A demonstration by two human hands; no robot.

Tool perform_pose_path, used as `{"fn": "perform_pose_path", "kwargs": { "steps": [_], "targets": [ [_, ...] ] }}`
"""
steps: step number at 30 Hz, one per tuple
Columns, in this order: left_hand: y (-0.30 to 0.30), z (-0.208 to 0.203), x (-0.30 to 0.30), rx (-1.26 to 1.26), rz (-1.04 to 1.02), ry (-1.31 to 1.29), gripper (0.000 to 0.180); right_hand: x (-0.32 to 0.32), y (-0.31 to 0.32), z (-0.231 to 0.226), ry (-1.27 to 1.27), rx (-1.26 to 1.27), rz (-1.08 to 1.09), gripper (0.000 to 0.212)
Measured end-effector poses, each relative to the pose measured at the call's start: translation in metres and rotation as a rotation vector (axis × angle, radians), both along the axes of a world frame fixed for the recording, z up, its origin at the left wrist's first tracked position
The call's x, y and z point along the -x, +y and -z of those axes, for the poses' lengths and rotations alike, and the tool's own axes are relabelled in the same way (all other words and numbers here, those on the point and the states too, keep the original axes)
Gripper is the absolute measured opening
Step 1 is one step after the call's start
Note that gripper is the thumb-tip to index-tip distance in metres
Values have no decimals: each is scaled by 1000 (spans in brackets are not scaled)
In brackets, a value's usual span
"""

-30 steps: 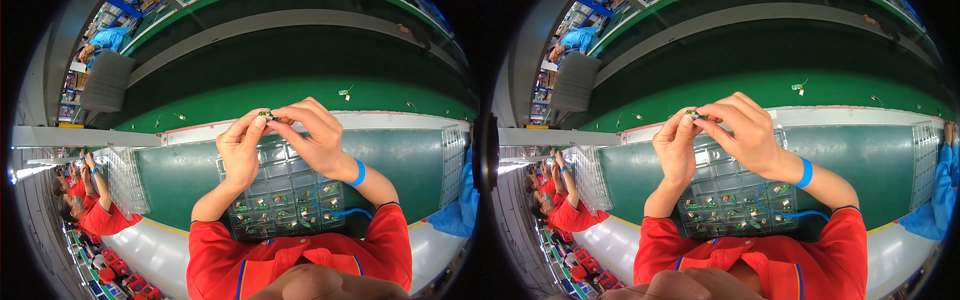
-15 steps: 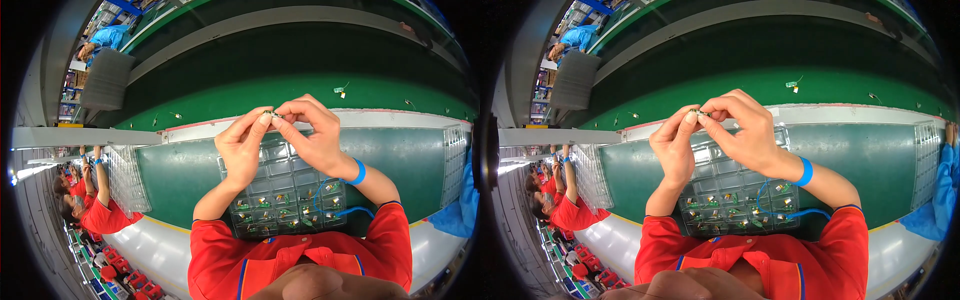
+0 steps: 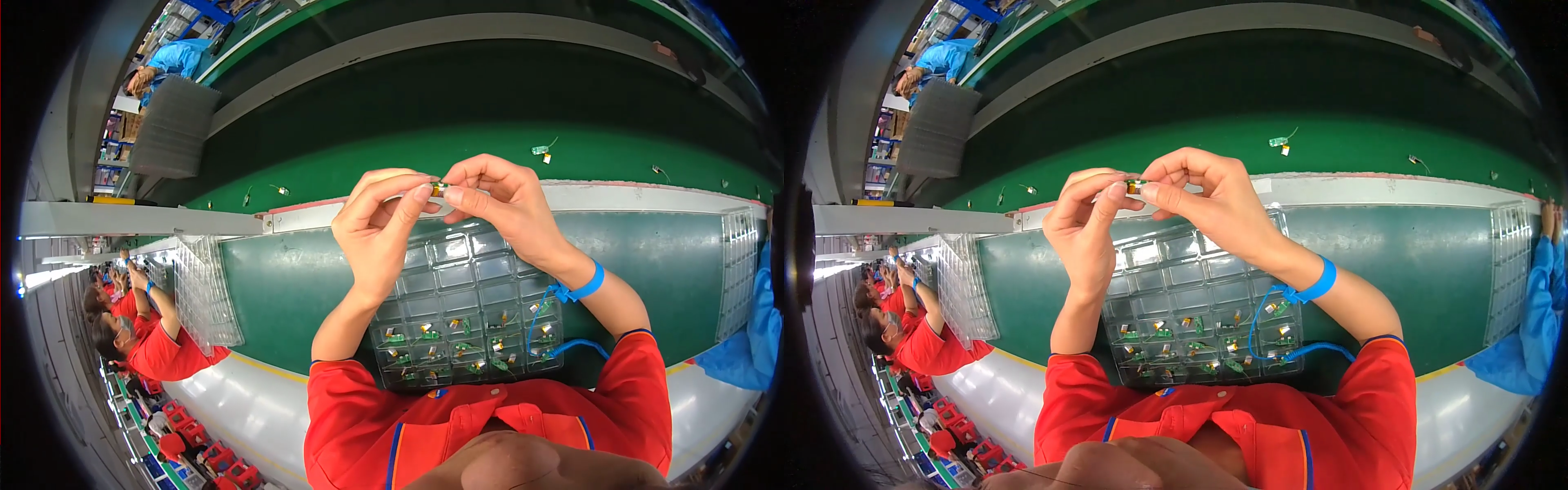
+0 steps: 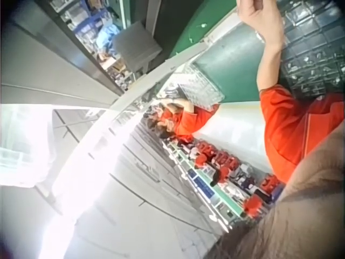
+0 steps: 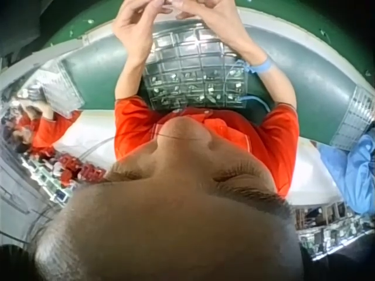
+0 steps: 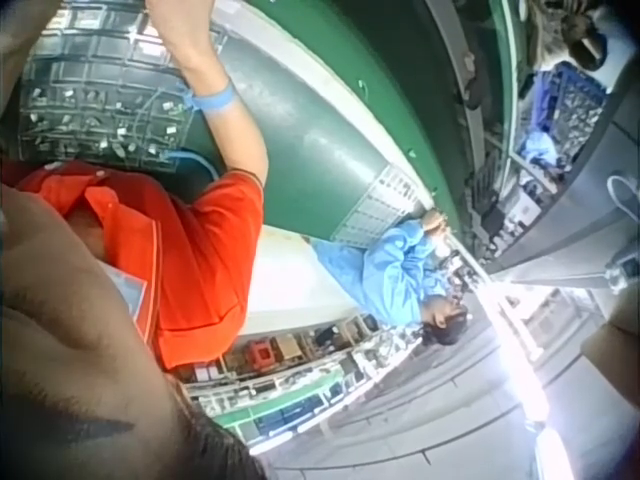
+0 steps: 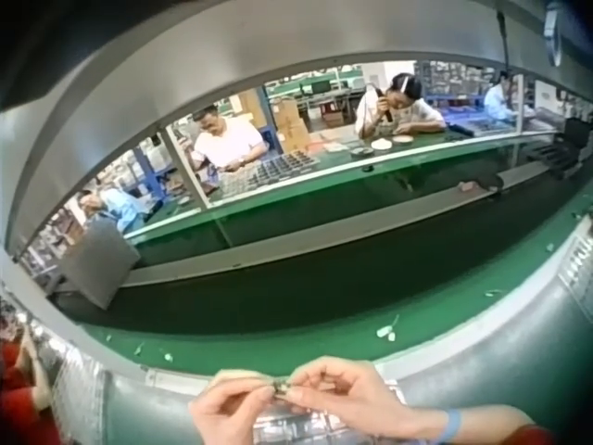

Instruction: The person assembles small electronic components by hand, then places them into a component tray.

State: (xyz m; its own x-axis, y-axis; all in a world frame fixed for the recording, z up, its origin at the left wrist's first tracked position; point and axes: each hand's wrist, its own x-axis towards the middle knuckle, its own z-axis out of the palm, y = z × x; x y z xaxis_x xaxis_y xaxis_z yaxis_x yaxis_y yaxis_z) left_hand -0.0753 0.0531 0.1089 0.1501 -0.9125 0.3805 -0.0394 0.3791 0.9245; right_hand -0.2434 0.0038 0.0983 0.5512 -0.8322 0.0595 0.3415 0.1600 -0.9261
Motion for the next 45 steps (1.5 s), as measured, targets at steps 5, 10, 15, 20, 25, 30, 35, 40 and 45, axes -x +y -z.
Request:
{"fn": "perform_pose_path", "kwargs": {
  "steps": [5, 10, 15, 20, 25, 30, 35, 40, 45],
  "targets": [
    [-9, 0, -2, -61, -27, 95, 8, 1, -4, 1, 41, -92, 8, 16],
    [-28, 11, -17, -245, -106, 19, 11, 7, -19, 8, 363, 81, 92, 25],
    [-46, 28, -73, -190, -431, -775, 8, 57, -69, 33, 1158, 916, 546, 17],
    [-49, 30, -76, 25, -582, -1091, 7, 81, -81, 45, 1495, 859, 391, 16],
    [-45, 30, -56, -35, -364, -848, 7, 61, -76, 57, 1477, 718, 195, 17],
    [-41, 42, -34, -172, -39, -662, 16, 37, -65, 51, 1165, 765, 291, 13],
    [-27, 41, -19, -366, 109, -309, 17, 1, -19, 18, 789, 718, 97, 12],
    [-25, 31, -21, -458, 217, 45, 16, -3, -7, 6, 614, 767, 257, 15],
    [-19, 20, -16, -234, 54, -132, 15, -6, 3, -9, 638, 1065, 348, 14]
  ]
}}
